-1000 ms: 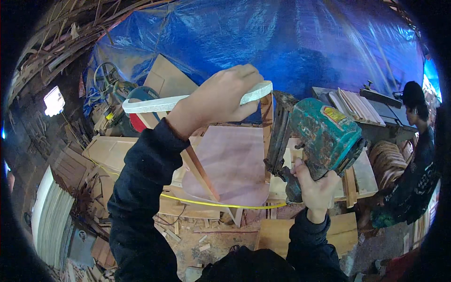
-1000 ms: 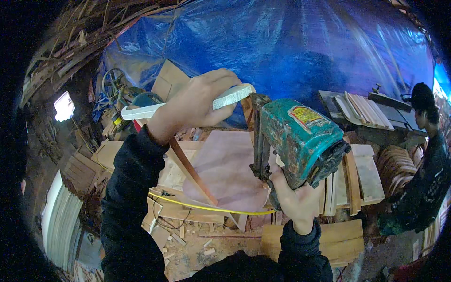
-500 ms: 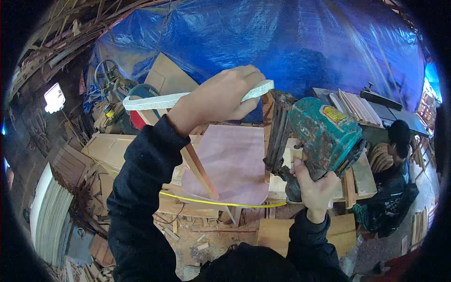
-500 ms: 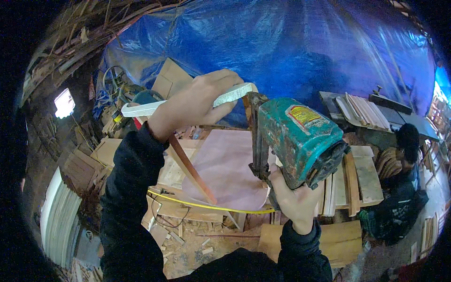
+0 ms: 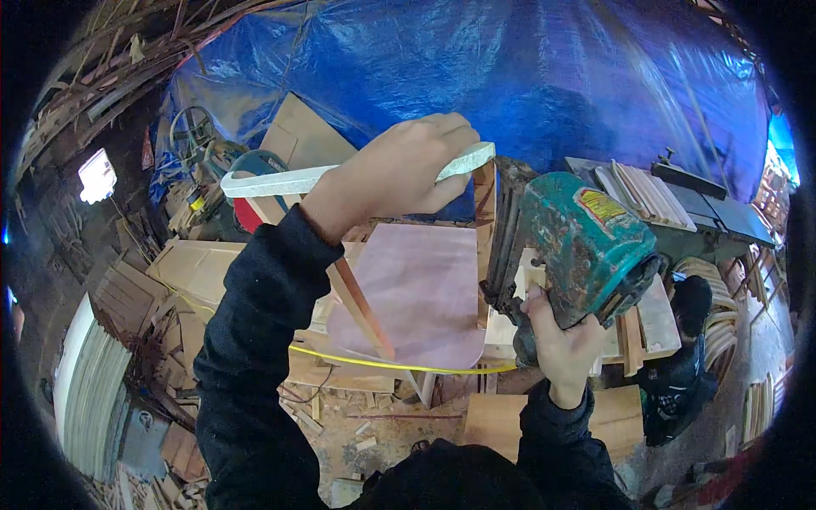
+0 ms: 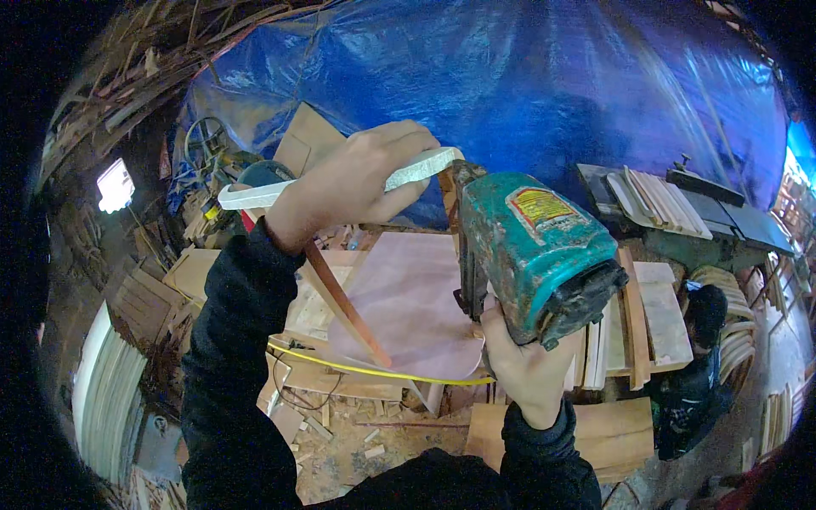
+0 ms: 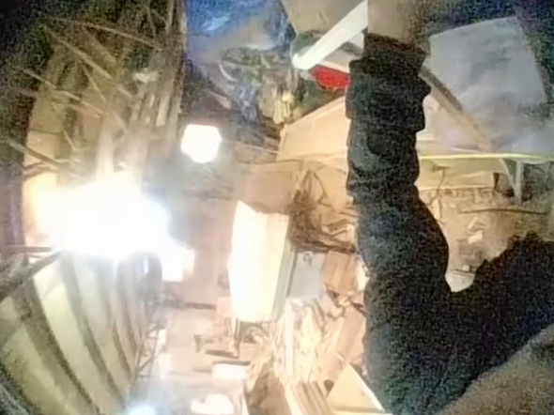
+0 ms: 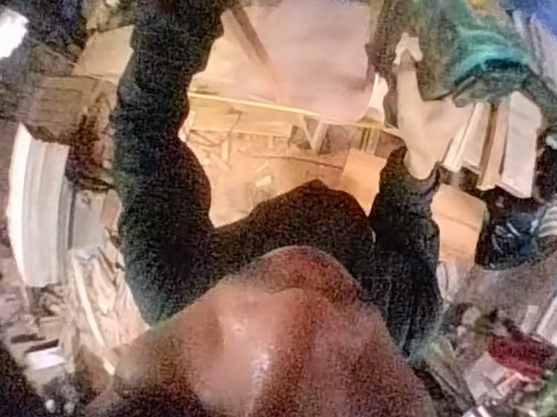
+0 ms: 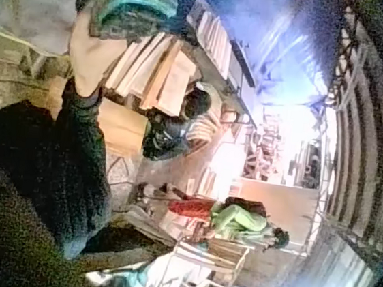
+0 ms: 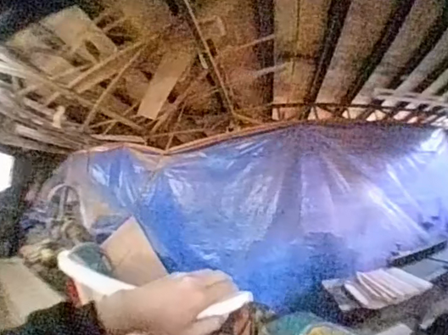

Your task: The person assembles a wooden chair by fastening components to the frame using a pneumatic nail gun. The person then reloads the nail gun with nails, applies glue from a bottle onto wooden parts, and fits the pieces together by hand.

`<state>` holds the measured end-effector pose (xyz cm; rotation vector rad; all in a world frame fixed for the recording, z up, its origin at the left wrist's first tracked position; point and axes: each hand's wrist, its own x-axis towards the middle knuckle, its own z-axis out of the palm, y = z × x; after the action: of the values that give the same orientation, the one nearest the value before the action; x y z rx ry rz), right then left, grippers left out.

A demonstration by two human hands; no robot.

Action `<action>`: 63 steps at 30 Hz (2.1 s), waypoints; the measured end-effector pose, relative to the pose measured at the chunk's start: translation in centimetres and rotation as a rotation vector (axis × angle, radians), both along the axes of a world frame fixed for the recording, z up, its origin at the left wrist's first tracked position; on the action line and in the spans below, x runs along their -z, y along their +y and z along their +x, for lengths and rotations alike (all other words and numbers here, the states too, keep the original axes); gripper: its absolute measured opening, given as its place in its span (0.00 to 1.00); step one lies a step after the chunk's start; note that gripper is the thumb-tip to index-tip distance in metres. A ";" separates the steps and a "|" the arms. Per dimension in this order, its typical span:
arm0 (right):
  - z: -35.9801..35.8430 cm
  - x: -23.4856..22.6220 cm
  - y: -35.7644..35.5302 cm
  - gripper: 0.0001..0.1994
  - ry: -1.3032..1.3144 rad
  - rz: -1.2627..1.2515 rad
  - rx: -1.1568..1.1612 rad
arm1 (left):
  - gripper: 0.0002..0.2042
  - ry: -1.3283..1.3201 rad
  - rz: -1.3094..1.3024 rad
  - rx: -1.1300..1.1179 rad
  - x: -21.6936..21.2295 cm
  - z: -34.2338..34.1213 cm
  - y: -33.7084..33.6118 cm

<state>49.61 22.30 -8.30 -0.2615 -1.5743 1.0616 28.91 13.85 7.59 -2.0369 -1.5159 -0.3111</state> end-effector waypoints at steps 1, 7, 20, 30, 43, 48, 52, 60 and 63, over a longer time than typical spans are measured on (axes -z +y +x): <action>0.0 0.1 -0.1 0.17 -0.025 0.002 0.005 | 0.15 -0.001 -0.001 0.003 0.0 0.1 0.0; -0.5 -0.3 -0.9 0.14 0.067 -0.062 -0.074 | 0.15 0.011 0.040 0.016 0.1 0.0 0.3; -1.2 -0.3 -1.4 0.13 0.108 0.073 -0.014 | 0.14 0.041 0.063 0.041 0.4 -0.3 0.8; -1.2 -1.1 -2.4 0.14 0.104 0.120 -0.007 | 0.14 0.047 0.091 0.039 0.3 -0.5 0.6; -1.8 1.1 -1.5 0.07 0.128 0.139 0.174 | 0.15 -0.023 0.114 0.017 0.5 -0.5 0.2; -1.6 1.3 -1.4 0.10 0.090 0.078 0.113 | 0.17 0.033 0.192 -0.249 0.8 0.2 -0.3; -1.4 1.2 -1.5 0.22 0.063 -0.043 0.022 | 0.19 0.014 0.190 -0.286 0.8 0.5 -0.3; -1.5 0.3 -2.0 0.18 0.074 0.011 0.019 | 0.17 0.020 0.210 -0.271 1.0 0.0 0.2; -1.4 0.5 -2.1 0.20 0.065 -0.083 0.020 | 0.17 0.020 0.221 -0.251 1.0 -0.1 0.2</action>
<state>48.20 20.15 -8.75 -0.2964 -1.4688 1.1108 28.86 14.03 6.62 -1.6555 -1.6265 -0.3401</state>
